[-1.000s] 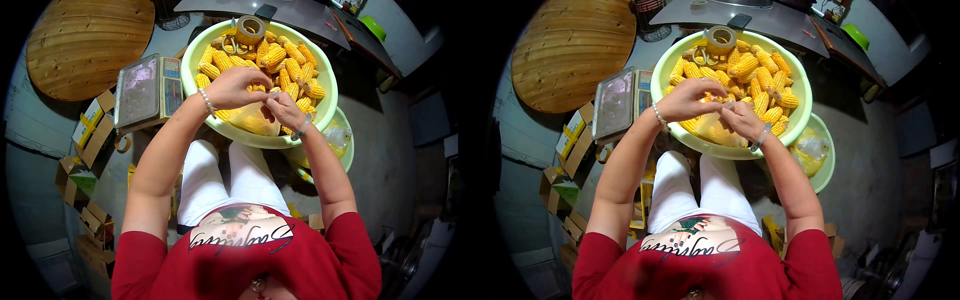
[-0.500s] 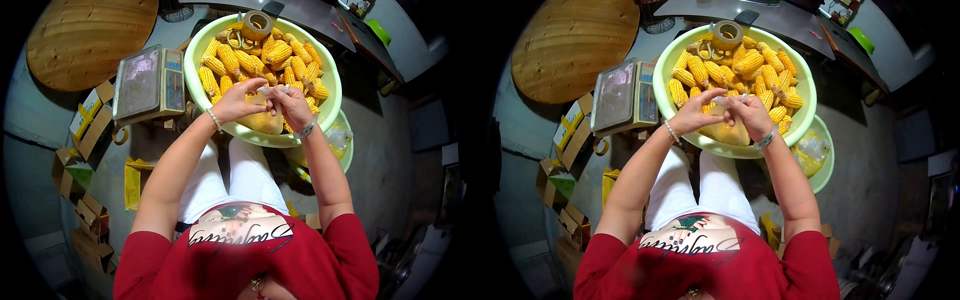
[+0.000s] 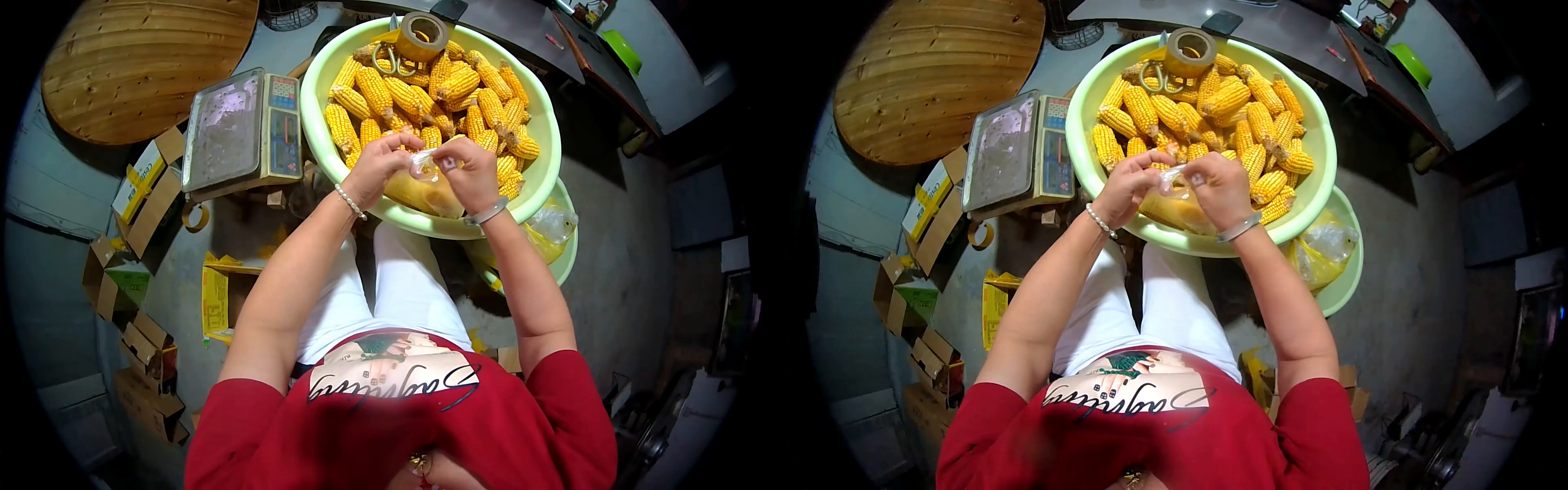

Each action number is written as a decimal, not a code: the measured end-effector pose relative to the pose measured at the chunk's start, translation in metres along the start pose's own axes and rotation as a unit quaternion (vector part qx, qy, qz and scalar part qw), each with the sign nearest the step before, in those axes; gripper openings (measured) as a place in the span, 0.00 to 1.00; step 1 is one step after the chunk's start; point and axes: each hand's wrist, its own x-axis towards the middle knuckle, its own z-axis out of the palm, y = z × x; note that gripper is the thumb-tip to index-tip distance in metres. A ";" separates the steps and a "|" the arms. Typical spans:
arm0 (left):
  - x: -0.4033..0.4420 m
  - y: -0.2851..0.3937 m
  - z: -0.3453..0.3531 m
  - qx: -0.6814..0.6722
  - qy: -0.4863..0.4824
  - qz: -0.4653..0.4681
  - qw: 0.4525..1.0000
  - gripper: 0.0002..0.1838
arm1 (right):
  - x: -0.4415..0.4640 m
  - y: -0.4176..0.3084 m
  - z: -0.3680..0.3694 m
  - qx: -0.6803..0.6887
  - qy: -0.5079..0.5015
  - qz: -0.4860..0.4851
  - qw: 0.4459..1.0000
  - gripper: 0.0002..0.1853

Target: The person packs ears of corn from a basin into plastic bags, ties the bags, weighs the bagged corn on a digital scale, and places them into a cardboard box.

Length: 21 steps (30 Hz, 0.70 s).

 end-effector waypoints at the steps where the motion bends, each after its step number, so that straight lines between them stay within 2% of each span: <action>1: -0.001 0.003 0.002 -0.021 0.001 -0.020 1.000 0.12 | -0.001 -0.005 0.001 -0.091 0.017 -0.060 0.994 0.05; 2: -0.001 0.006 0.003 -0.041 0.002 -0.041 0.998 0.13 | -0.001 -0.007 0.003 -0.114 0.031 -0.101 0.988 0.05; 4: 0.000 0.009 0.002 0.048 -0.022 -0.101 0.993 0.13 | 0.000 -0.010 0.007 -0.158 0.057 -0.185 0.968 0.06; 5: 0.001 0.010 0.001 0.092 -0.033 -0.131 0.987 0.13 | 0.001 -0.008 0.010 -0.157 0.070 -0.196 0.965 0.07; 8: 0.008 0.004 -0.004 0.173 -0.106 -0.090 0.975 0.12 | 0.000 -0.007 0.012 -0.118 0.050 -0.179 0.975 0.08; 10: 0.013 0.008 -0.011 0.366 -0.072 -0.001 0.928 0.11 | 0.001 -0.010 0.007 -0.085 0.019 -0.162 0.983 0.09; 14: -0.001 0.036 -0.005 0.644 0.002 0.140 0.752 0.10 | -0.002 -0.010 -0.003 -0.086 -0.036 -0.156 0.983 0.11; 15: -0.002 0.035 -0.009 0.644 0.001 0.145 0.752 0.10 | -0.005 -0.009 -0.003 -0.089 -0.050 -0.143 0.984 0.11; 19: -0.009 0.017 -0.023 0.730 -0.013 0.075 0.680 0.10 | -0.025 0.006 -0.004 -0.126 -0.137 -0.098 0.978 0.09; 21: -0.014 0.008 -0.027 0.742 -0.018 0.102 0.662 0.10 | -0.035 0.015 -0.004 -0.134 -0.202 -0.055 0.969 0.08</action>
